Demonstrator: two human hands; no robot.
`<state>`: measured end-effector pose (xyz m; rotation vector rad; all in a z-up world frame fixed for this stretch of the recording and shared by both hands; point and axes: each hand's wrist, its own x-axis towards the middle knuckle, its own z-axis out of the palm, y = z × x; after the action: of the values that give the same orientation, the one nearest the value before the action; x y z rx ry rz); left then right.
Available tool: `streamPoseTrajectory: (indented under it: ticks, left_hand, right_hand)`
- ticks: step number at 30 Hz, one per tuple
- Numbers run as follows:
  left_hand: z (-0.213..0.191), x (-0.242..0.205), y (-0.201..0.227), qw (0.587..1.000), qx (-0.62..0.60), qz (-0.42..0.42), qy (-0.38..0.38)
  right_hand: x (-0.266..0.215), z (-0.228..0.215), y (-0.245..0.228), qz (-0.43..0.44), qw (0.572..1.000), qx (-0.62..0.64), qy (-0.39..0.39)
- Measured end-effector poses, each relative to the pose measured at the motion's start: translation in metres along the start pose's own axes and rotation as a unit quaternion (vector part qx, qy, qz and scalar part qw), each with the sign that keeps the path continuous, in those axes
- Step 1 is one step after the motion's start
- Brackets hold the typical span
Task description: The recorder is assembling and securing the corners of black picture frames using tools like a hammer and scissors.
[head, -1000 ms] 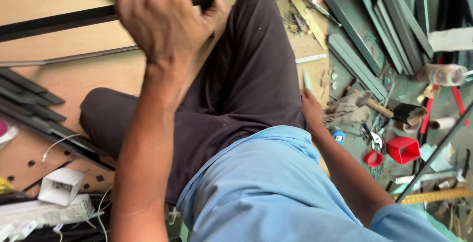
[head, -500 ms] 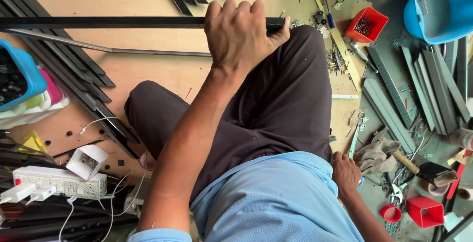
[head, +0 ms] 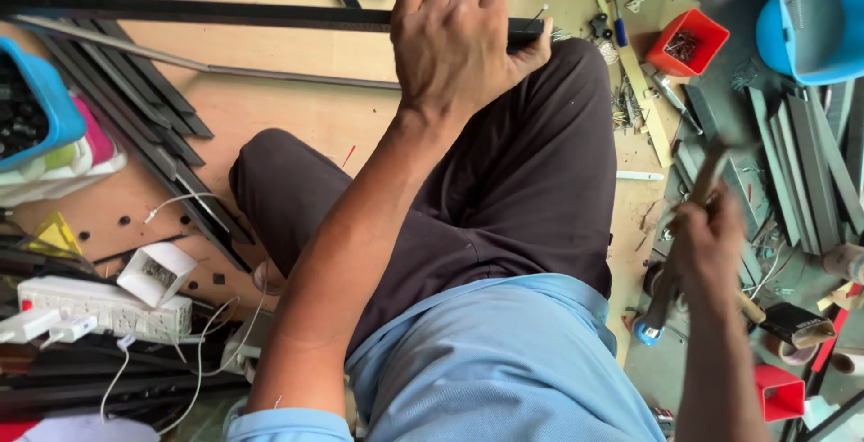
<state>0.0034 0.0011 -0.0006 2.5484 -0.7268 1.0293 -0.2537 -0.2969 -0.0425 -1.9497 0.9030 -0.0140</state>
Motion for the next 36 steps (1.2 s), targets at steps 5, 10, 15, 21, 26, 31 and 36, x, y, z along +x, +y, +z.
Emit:
streamPoseTrajectory:
  ticks: [5,10,15,21,26,31,36]
  left_hand:
    - [0.0,0.0,0.002,1.0,-0.003,-0.001,-0.005]
    - [-0.004,-0.005,0.003,1.0,-0.009,-0.008,-0.014]
    - [-0.003,-0.001,0.002,1.0,-0.011,-0.003,-0.01]
    - [-0.003,-0.003,0.003,1.0,-0.019,-0.011,-0.006]
    - [0.0,0.0,0.003,1.0,-0.013,-0.003,0.021]
    - [-0.001,-0.004,0.003,0.999,-0.032,-0.008,0.03]
    - [-0.009,0.003,0.004,0.999,-0.033,-0.015,-0.008]
  right_hand:
    - [-0.008,-0.002,-0.062,-0.09,0.986,-0.007,-0.136]
    - [-0.024,0.002,-0.116,-0.217,0.942,-0.205,-0.153]
    - [-0.04,0.005,-0.183,-0.346,0.93,-0.091,-0.08]
    - [-0.034,-0.01,-0.168,-0.438,0.888,-0.126,-0.062]
    - [-0.034,-0.002,-0.227,-0.466,0.821,-0.329,-0.014]
    - [-0.01,-0.015,-0.208,-0.499,0.784,-0.367,-0.033]
    - [0.012,-0.031,-0.17,-0.524,0.786,-0.322,-0.071]
